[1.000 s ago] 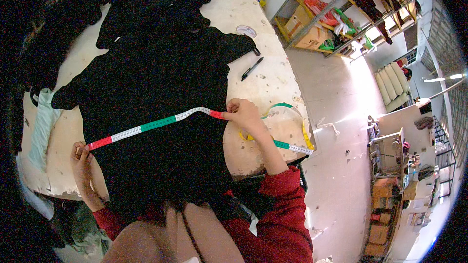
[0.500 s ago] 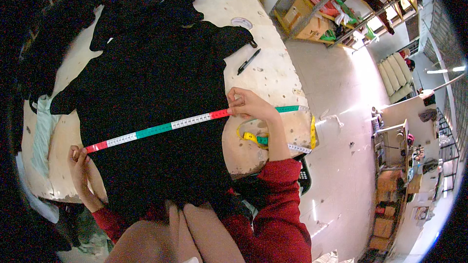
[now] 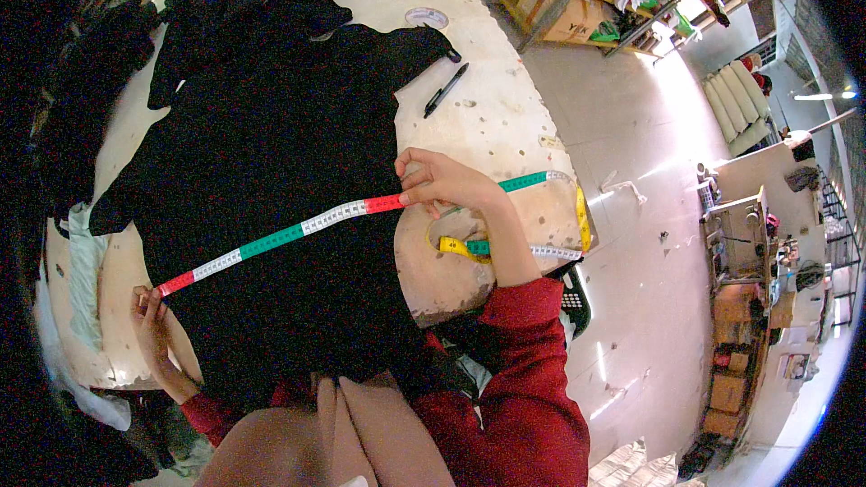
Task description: The person lays a black sweater on a table, measures its width with a tape measure, then folds the bottom hem and secures it with tape. They mark the fold with a pen and repeat the process on the other side.
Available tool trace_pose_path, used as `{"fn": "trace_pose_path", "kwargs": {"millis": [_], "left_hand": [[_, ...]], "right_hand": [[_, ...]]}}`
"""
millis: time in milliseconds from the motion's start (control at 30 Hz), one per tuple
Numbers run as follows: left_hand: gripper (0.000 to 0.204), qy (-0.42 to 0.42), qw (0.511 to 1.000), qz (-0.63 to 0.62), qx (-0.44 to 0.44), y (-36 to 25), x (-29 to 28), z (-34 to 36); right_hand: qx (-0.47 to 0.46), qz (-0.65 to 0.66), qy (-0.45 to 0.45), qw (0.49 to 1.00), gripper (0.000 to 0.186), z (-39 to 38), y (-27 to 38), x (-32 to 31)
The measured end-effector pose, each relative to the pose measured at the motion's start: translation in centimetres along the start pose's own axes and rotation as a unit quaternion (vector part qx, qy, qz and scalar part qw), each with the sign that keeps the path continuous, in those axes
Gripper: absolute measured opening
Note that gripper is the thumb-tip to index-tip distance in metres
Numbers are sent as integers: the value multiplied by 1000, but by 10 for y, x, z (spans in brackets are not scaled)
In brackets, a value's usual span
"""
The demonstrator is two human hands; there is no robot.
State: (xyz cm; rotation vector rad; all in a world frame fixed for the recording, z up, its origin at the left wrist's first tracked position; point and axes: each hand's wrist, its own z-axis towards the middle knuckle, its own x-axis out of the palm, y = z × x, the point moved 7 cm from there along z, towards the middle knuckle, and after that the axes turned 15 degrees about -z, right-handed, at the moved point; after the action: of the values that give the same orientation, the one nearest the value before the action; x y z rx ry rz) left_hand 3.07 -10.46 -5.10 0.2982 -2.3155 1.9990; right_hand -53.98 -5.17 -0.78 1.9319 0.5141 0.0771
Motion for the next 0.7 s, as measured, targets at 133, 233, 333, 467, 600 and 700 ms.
{"fn": "trace_pose_path", "kwargs": {"millis": [133,233,333,467,600,700], "left_hand": [[13,-43,999,17,-10,-8,9,-9],[27,-54,998,30,-32,-16,12,-15],[38,-39,995,71,-56,-20,15,-6],[41,-82,990,111,-33,-24,2,16],[37,-22,992,121,-34,-12,1,51],[34,-60,993,105,-14,-12,6,53]], "right_hand": [[59,-8,-73,996,32,-2,-1,-3],[76,33,-132,988,38,4,-7,-10],[77,29,-180,980,40,17,-19,-24],[99,29,-244,964,37,31,-12,-29],[63,6,-278,959,33,42,-17,-40],[39,-25,-321,946,27,42,-12,-39]]}}
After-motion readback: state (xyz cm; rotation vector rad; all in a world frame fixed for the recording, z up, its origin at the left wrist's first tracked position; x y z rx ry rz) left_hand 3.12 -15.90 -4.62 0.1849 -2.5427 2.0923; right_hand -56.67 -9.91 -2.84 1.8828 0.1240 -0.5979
